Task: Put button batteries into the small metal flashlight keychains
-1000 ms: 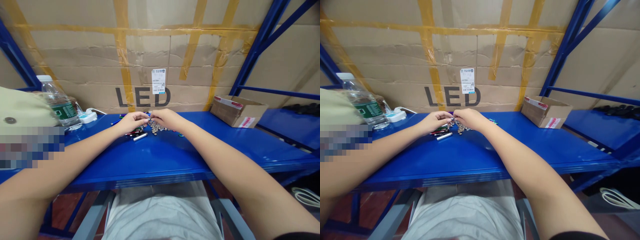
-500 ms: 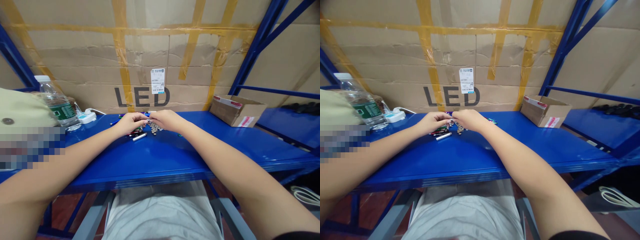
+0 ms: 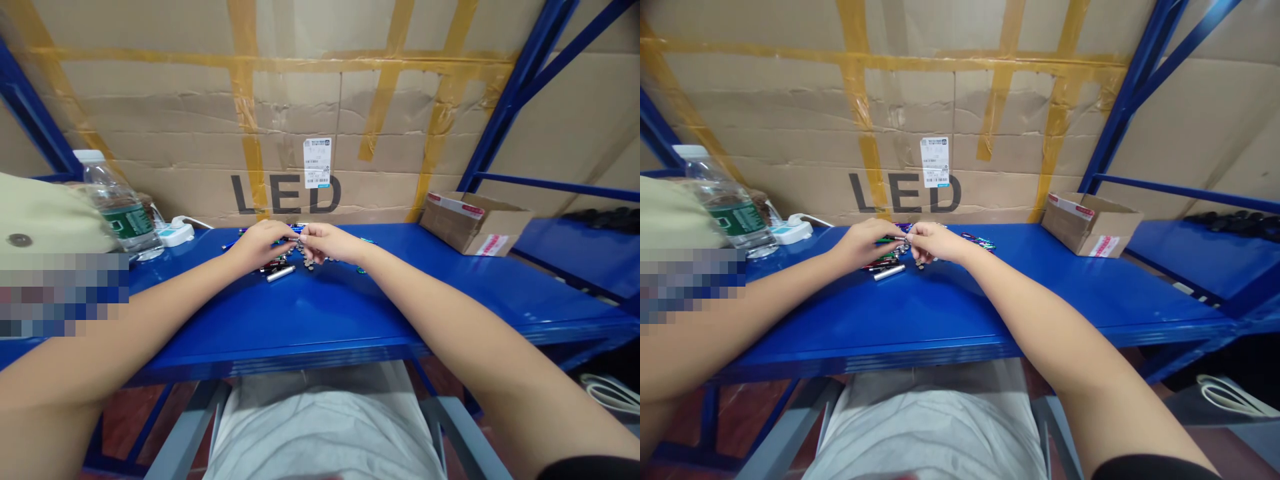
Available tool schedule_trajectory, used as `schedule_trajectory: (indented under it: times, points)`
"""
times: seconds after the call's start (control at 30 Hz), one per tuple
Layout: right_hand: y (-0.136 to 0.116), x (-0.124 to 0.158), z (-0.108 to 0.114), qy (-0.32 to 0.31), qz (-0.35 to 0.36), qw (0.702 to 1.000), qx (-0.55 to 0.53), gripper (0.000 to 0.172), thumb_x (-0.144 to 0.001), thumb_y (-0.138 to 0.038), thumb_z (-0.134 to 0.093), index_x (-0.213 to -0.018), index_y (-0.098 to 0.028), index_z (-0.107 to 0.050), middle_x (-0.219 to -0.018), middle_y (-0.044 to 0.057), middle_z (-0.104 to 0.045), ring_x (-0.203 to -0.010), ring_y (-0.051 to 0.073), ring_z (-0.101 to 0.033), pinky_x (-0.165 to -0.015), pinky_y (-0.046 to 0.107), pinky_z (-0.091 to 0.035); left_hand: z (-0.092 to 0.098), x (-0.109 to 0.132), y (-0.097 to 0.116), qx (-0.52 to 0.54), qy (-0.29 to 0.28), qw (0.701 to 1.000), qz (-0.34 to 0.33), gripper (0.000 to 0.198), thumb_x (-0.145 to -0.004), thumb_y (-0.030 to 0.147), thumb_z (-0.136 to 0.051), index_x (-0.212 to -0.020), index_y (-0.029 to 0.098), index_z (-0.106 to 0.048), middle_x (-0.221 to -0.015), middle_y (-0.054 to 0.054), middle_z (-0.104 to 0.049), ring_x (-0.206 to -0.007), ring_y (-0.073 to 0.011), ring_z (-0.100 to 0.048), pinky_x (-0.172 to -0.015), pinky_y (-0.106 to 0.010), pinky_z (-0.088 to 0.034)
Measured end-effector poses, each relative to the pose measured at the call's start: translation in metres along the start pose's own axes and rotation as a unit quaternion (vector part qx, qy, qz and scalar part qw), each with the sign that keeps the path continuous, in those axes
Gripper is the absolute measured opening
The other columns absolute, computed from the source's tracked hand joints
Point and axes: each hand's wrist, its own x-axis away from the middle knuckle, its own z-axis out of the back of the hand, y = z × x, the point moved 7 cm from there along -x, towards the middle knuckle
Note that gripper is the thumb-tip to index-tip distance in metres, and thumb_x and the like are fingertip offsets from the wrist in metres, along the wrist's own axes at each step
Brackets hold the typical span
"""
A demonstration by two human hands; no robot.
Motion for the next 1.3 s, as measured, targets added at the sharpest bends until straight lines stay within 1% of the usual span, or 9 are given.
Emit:
schedule_trajectory:
  times: [0.17, 0.3, 0.43, 0.6, 0.77, 0.87, 1.03, 1.17, 1.3]
  points:
    - [-0.021, 0.004, 0.012, 0.056, 0.079, 0.954, 0.284, 0.019, -0.095, -0.032, -0.045, -0.086, -0.018, -0.054, -0.080, 0.004, -0.065, -0.068, 0.014, -0.057, -0.062, 0.025, -0.038, -0.008, -0.001, -0.014, 0.091, 0.000, 0.987, 0.132, 0.032, -0.086, 0.044, -0.059, -0.097, 0.017, -0.070, -0.093, -0.007, -0.073, -0.084, -0.0190, -0.067, -0.077, -0.030, -0.052]
    - [-0.028, 0.006, 0.016, 0.062, 0.056, 0.917, 0.390, 0.022, -0.096, -0.031, -0.042, -0.090, -0.017, -0.058, -0.083, 0.007, -0.066, -0.071, 0.016, -0.057, -0.062, 0.025, -0.033, -0.009, 0.000, -0.019, 0.137, -0.002, 0.974, 0.179, 0.040, -0.084, 0.052, -0.059, -0.099, 0.016, -0.070, -0.096, -0.008, -0.074, -0.086, -0.0200, -0.068, -0.079, -0.032, -0.054]
    - [-0.034, 0.009, 0.011, 0.043, 0.040, 0.920, 0.387, 0.024, -0.098, -0.028, -0.040, -0.085, -0.016, -0.057, -0.073, 0.005, -0.064, -0.066, 0.015, -0.055, -0.061, 0.025, -0.033, -0.003, 0.000, -0.013, 0.101, 0.015, 0.984, 0.148, 0.039, -0.086, 0.052, -0.058, -0.098, 0.017, -0.072, -0.094, -0.007, -0.074, -0.086, -0.0200, -0.068, -0.081, -0.032, -0.053]
    - [-0.021, 0.007, 0.004, 0.014, 0.044, 0.986, 0.159, 0.027, -0.100, -0.028, -0.033, -0.084, -0.017, -0.052, -0.060, -0.001, -0.057, -0.053, 0.010, -0.051, -0.057, 0.022, -0.039, 0.005, 0.001, 0.000, 0.038, 0.033, 0.997, 0.064, 0.032, -0.090, 0.044, -0.054, -0.098, 0.018, -0.071, -0.094, -0.007, -0.074, -0.087, -0.0184, -0.068, -0.079, -0.029, -0.052]
    - [-0.008, 0.003, -0.003, -0.031, 0.022, 0.999, 0.022, 0.031, -0.102, -0.034, -0.026, -0.085, -0.019, -0.048, -0.056, -0.003, -0.054, -0.049, 0.010, -0.049, -0.051, 0.021, -0.038, 0.003, -0.001, 0.001, 0.032, 0.021, 0.996, 0.076, 0.029, -0.090, 0.040, -0.053, -0.098, 0.017, -0.068, -0.094, -0.007, -0.073, -0.086, -0.0184, -0.067, -0.078, -0.030, -0.052]
    - [-0.016, 0.005, 0.006, 0.011, 0.037, 0.990, 0.134, 0.035, -0.101, -0.038, -0.030, -0.080, -0.018, -0.049, -0.059, -0.001, -0.056, -0.053, 0.010, -0.050, -0.055, 0.023, -0.037, -0.002, -0.002, -0.003, 0.074, 0.020, 0.989, 0.129, 0.029, -0.089, 0.040, -0.054, -0.096, 0.016, -0.068, -0.093, -0.007, -0.073, -0.085, -0.0184, -0.067, -0.079, -0.031, -0.052]
    - [-0.029, 0.008, 0.019, 0.063, 0.094, 0.925, 0.362, 0.034, -0.098, -0.040, -0.037, -0.087, -0.017, -0.059, -0.081, 0.006, -0.064, -0.070, 0.015, -0.053, -0.062, 0.026, -0.031, -0.010, 0.000, -0.014, 0.169, 0.033, 0.962, 0.211, 0.032, -0.086, 0.043, -0.058, -0.098, 0.015, -0.066, -0.090, -0.007, -0.073, -0.078, -0.0163, -0.066, -0.074, -0.030, -0.054]
    - [-0.028, 0.008, 0.023, 0.086, 0.081, 0.893, 0.434, 0.031, -0.097, -0.039, -0.039, -0.100, -0.018, -0.061, -0.091, 0.008, -0.067, -0.074, 0.017, -0.055, -0.060, 0.026, -0.027, -0.014, 0.002, -0.020, 0.224, 0.018, 0.946, 0.232, 0.038, -0.083, 0.048, -0.061, -0.100, 0.015, -0.066, -0.088, -0.007, -0.073, -0.074, -0.0159, -0.067, -0.070, -0.029, -0.055]
    - [-0.035, 0.013, 0.023, 0.093, 0.094, 0.881, 0.453, 0.028, -0.097, -0.037, -0.040, -0.096, -0.019, -0.062, -0.089, 0.006, -0.067, -0.074, 0.016, -0.055, -0.059, 0.026, -0.026, -0.013, 0.002, -0.019, 0.244, 0.016, 0.942, 0.230, 0.043, -0.081, 0.053, -0.063, -0.099, 0.014, -0.067, -0.087, -0.008, -0.073, -0.075, -0.0174, -0.067, -0.070, -0.030, -0.055]
